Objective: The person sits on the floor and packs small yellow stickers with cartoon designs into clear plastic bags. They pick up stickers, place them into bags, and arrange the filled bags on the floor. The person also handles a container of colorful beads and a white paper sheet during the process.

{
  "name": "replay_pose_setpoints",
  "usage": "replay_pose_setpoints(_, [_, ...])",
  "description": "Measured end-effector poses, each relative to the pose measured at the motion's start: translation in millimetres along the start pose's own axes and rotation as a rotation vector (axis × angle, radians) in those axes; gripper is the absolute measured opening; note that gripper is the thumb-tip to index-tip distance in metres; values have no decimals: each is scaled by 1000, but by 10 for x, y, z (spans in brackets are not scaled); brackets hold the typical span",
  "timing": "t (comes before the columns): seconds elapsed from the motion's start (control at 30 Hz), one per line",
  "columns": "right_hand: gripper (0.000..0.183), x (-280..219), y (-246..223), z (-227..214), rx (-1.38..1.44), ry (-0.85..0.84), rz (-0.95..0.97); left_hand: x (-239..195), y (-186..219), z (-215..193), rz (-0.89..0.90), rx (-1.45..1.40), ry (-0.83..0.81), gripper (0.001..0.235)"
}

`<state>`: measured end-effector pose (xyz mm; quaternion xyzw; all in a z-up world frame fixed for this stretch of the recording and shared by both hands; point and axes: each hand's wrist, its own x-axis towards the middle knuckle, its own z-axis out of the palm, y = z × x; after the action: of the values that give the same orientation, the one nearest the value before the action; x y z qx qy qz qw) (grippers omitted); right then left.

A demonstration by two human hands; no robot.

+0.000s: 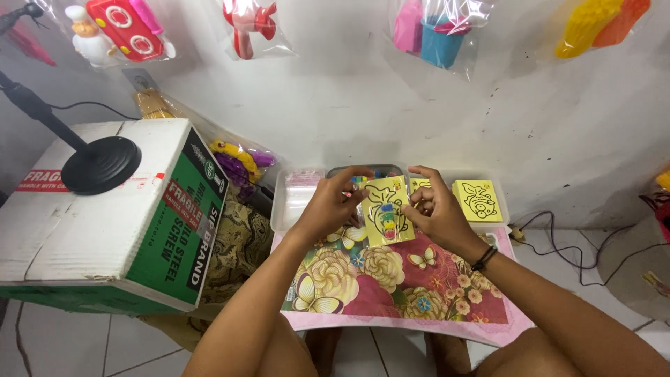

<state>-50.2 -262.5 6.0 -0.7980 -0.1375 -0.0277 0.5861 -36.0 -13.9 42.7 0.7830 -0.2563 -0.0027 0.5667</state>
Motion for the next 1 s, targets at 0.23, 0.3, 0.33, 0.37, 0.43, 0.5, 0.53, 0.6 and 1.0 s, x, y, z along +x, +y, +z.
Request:
replay_pose_setpoints(0.23, [54, 7, -33, -9, 30, 7, 69, -47, 106, 8, -77, -103, -28, 33])
replay_pose_setpoints(0.3, [48, 26, -74, -11, 11, 32, 97, -41, 106, -8, -76, -140, -51, 34])
replay_pose_setpoints(0.33, [48, 31, -68, -35, 12, 31, 99, -33, 92, -11, -79, -141, -52, 34])
replay_pose_setpoints(0.37, [51, 35, -64, -60, 39, 10, 103, -25, 80, -13, -90, -140, -67, 35])
replay_pose_setpoints(0.43, [55, 26, -6, -85, 67, -8, 107, -25, 89, -16, -101, -138, -85, 36])
replay_pose_setpoints(0.5, [11, 3, 100, -93, 192, -45, 86, -23, 129, -17, -107, -93, -130, 38])
replay_pose_setpoints(0.53, [11, 14, 117, -141, 193, -39, 89, -16, 106, -25, -107, -93, -138, 38])
replay_pose_setpoints(0.6, [8, 9, 164, -242, 137, -63, 50, -1, 51, -22, -130, -78, -203, 44])
replay_pose_setpoints(1.0, [10, -46, 355, -680, 110, 23, -2, 28, 102, -11, -132, 173, -363, 33])
